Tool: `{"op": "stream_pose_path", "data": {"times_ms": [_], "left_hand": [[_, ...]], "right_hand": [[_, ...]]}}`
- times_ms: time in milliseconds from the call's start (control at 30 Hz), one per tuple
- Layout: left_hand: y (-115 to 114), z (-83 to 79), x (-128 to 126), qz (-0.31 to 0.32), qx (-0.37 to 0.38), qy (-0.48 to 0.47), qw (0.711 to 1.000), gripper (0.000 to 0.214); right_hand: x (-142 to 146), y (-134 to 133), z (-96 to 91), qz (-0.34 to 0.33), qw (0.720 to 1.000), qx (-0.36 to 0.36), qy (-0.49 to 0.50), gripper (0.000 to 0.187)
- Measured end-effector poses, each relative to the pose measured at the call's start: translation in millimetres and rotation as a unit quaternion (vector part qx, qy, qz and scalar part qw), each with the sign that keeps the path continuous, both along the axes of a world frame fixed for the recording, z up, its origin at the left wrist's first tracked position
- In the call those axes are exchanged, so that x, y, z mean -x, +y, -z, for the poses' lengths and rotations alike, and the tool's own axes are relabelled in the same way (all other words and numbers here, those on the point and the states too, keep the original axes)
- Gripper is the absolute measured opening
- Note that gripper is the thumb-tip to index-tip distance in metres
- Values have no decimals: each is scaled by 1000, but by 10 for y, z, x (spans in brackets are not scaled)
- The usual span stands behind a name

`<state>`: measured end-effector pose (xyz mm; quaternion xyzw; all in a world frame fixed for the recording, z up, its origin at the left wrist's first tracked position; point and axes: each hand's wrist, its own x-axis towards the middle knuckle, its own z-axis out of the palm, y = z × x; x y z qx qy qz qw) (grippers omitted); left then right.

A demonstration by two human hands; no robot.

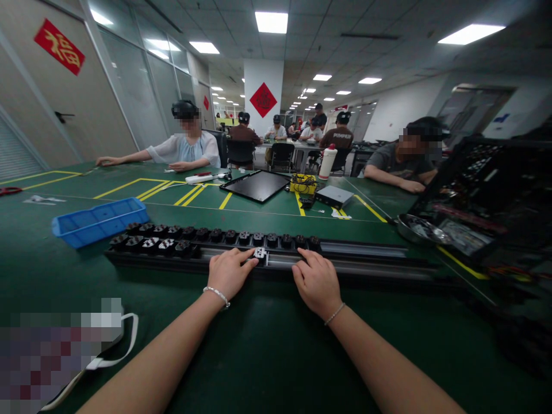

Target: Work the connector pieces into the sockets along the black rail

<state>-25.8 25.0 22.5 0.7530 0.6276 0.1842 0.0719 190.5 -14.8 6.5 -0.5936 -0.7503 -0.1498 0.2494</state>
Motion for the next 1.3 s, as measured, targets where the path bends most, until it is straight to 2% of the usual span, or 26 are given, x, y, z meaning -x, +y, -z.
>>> {"op": "stream_pose_path", "data": {"times_ms": [967,1300], "left_hand": [[-10,23,0,3,-15,12,1000,36],[-54,35,-22,-1,-37,24,999,37]], "right_hand": [[7,-1,0,2,1000,1,-1,30],[88,21,-17,2,1000,3,6,27]]}}
